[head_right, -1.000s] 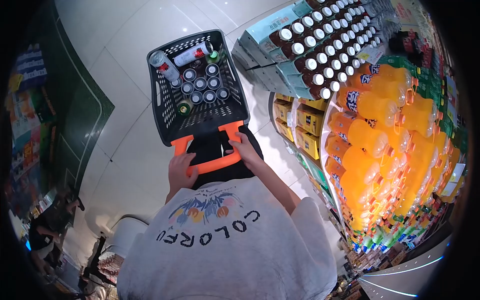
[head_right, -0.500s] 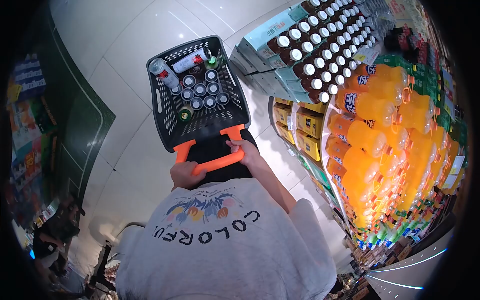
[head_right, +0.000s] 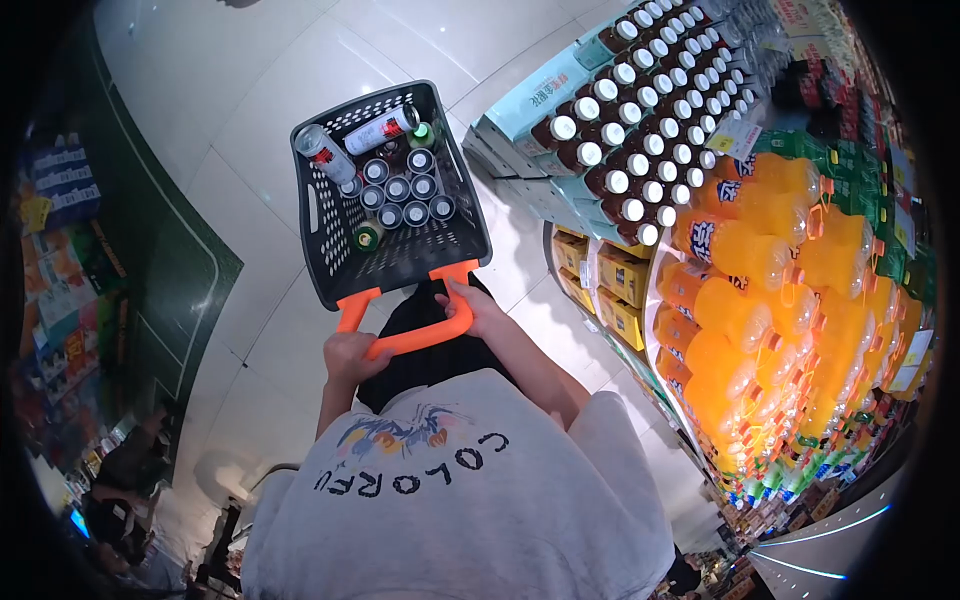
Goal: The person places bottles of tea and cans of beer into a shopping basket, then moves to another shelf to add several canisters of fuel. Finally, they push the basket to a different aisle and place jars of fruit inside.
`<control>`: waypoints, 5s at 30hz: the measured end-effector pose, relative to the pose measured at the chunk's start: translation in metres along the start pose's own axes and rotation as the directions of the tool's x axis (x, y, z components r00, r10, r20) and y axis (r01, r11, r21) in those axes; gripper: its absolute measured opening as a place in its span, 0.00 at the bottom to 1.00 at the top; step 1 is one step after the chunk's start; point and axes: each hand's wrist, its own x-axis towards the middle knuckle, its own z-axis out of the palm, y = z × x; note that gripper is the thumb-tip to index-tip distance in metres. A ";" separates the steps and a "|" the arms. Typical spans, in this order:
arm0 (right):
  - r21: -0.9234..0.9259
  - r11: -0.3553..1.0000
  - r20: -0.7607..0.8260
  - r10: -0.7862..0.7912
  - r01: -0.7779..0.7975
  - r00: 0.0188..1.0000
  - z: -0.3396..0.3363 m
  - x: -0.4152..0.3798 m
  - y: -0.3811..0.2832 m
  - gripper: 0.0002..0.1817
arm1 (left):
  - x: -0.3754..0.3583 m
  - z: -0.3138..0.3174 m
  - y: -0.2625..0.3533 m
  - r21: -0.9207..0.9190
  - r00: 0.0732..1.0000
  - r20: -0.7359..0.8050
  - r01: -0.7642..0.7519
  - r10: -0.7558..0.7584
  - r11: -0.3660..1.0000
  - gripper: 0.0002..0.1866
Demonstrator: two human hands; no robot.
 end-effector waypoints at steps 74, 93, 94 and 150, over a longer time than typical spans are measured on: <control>0.890 0.450 0.197 -0.245 -0.069 0.949 0.323 0.101 -0.510 0.10 | 0.813 -0.027 -0.137 -0.091 0.558 0.589 -0.674 0.585 0.733 0.15; 0.972 0.234 0.139 -0.510 -0.018 0.849 0.306 0.151 -0.715 0.09 | 1.052 0.073 -0.074 -0.259 0.453 0.623 -0.650 0.638 0.715 0.19; 0.973 0.228 0.101 -0.505 0.019 0.857 0.311 0.148 -0.724 0.09 | 1.061 0.074 -0.073 -0.264 0.450 0.629 -0.644 0.634 0.718 0.20; -0.330 0.777 -0.750 -0.560 0.536 0.352 0.226 0.399 -1.200 0.55 | 1.369 0.518 -0.126 0.005 0.638 0.674 -0.509 0.373 0.861 0.29</control>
